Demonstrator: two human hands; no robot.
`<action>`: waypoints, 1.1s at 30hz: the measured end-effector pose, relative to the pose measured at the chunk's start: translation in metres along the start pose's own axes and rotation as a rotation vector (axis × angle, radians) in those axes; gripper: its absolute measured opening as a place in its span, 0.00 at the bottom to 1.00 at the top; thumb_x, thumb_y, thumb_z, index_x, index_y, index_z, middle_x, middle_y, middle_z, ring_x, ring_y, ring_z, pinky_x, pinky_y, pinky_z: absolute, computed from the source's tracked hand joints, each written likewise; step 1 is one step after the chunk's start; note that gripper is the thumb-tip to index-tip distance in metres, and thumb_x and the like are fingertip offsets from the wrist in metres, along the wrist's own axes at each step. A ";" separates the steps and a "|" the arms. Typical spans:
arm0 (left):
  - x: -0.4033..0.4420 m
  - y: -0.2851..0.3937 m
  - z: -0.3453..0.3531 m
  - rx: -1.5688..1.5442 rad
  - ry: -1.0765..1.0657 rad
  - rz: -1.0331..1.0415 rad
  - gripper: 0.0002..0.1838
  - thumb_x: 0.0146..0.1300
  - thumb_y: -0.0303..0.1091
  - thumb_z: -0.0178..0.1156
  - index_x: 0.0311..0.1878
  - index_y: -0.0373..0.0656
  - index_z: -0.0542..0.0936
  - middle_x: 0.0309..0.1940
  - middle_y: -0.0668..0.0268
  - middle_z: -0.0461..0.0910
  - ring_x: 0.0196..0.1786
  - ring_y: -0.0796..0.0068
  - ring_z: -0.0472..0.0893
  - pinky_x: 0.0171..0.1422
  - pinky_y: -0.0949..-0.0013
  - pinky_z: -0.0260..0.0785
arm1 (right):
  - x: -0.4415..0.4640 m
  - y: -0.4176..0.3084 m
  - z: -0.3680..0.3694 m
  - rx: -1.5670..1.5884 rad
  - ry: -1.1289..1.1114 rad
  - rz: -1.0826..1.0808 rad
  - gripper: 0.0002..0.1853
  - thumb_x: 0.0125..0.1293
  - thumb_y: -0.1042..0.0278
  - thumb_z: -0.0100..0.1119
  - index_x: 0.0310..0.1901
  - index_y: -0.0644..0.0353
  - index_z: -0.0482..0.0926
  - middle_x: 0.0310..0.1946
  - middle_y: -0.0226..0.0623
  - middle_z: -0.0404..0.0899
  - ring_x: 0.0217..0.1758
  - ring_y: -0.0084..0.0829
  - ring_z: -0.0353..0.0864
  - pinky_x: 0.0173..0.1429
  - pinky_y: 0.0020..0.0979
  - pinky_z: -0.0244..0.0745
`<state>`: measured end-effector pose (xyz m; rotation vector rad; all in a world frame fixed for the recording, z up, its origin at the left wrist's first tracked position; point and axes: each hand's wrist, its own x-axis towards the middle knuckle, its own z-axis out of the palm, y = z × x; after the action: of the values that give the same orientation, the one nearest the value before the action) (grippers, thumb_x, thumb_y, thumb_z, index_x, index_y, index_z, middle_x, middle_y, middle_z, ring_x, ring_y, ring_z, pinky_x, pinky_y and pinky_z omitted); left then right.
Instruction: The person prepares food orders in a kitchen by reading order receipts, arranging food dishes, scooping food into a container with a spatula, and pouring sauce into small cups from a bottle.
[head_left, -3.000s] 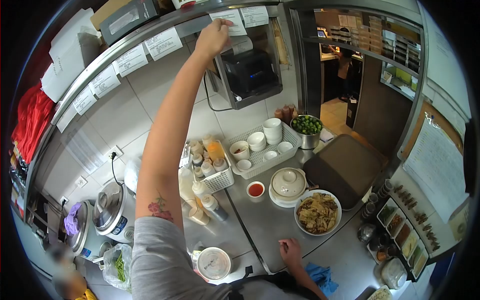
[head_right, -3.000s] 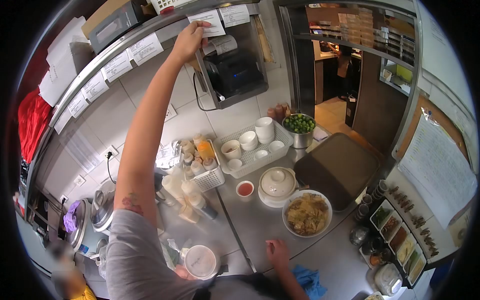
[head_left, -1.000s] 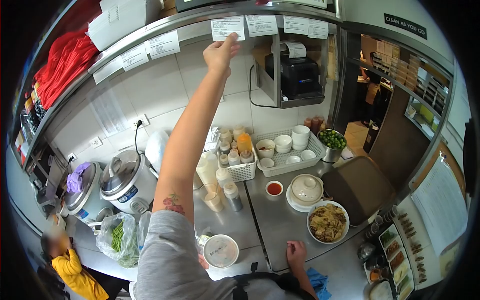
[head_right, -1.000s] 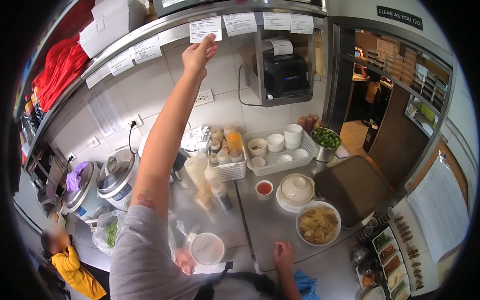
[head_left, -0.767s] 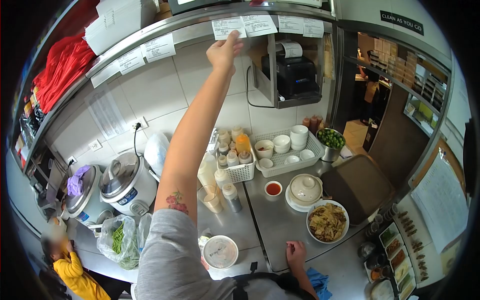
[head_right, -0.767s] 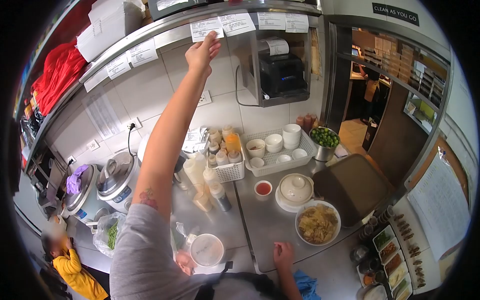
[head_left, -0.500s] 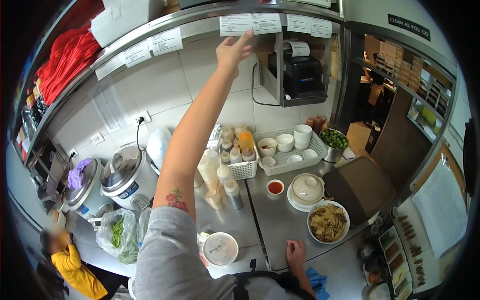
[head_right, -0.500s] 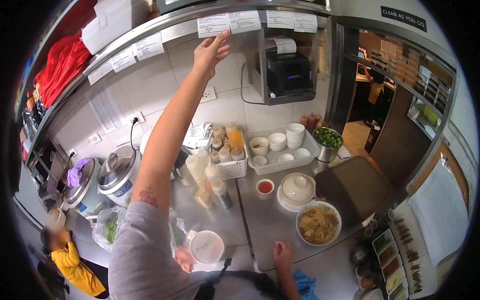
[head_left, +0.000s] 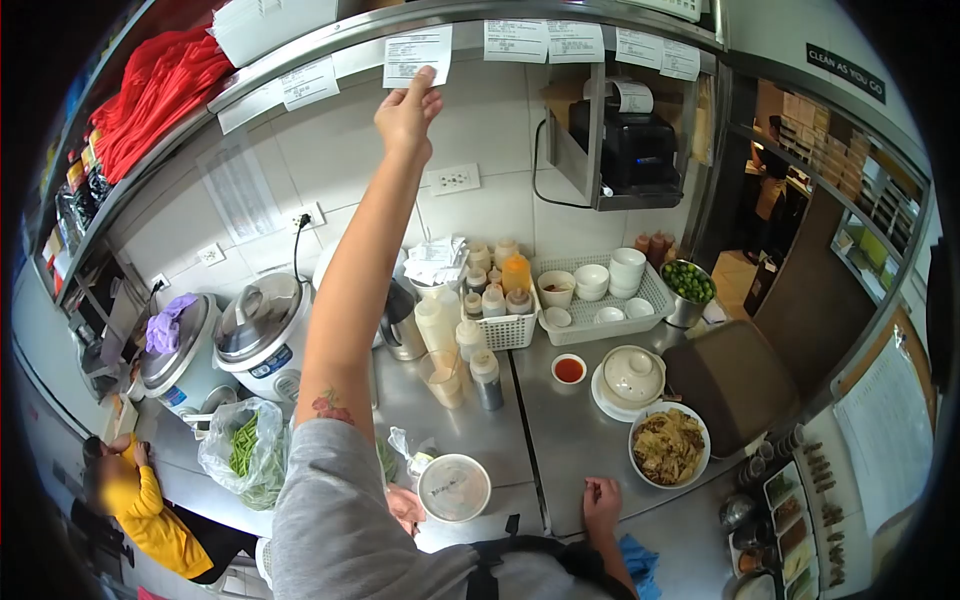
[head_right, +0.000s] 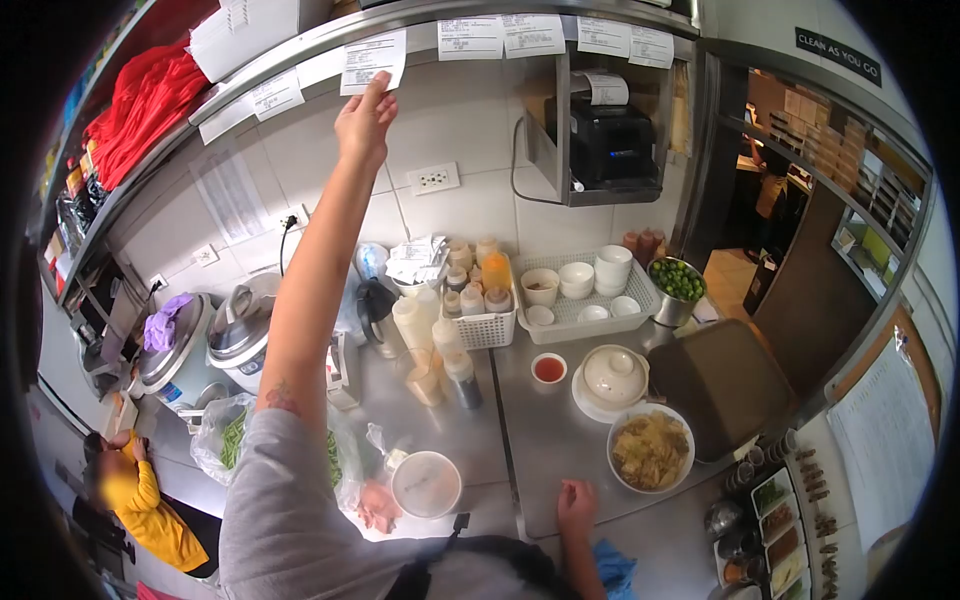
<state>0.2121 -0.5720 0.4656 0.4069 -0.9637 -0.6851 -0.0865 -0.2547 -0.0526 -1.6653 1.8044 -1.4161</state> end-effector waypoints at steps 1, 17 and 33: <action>-0.001 -0.003 0.006 -0.001 -0.003 -0.015 0.18 0.54 0.35 0.71 0.39 0.33 0.76 0.30 0.65 0.78 0.31 0.80 0.78 0.32 0.79 0.74 | 0.000 0.001 -0.001 -0.013 0.001 -0.004 0.04 0.56 0.76 0.58 0.34 0.59 0.80 0.27 0.40 0.74 0.30 0.38 0.75 0.36 0.35 0.70; 0.056 0.050 -0.094 -0.208 0.089 -0.064 0.46 0.46 0.53 0.75 0.63 0.42 0.63 0.60 0.50 0.61 0.60 0.58 0.70 0.66 0.60 0.67 | -0.001 0.004 0.001 0.020 0.049 -0.057 0.04 0.56 0.79 0.58 0.32 0.61 0.80 0.26 0.37 0.73 0.25 0.31 0.73 0.30 0.30 0.69; 0.030 0.025 -0.025 0.045 0.095 0.074 0.17 0.53 0.38 0.73 0.35 0.39 0.76 0.32 0.64 0.80 0.34 0.75 0.81 0.39 0.76 0.76 | 0.000 0.007 0.000 -0.040 0.063 -0.100 0.04 0.55 0.79 0.59 0.32 0.61 0.80 0.25 0.37 0.72 0.24 0.31 0.72 0.29 0.29 0.67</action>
<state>0.2539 -0.5738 0.4858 0.4369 -0.9013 -0.5730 -0.0911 -0.2554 -0.0584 -1.7726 1.8179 -1.4991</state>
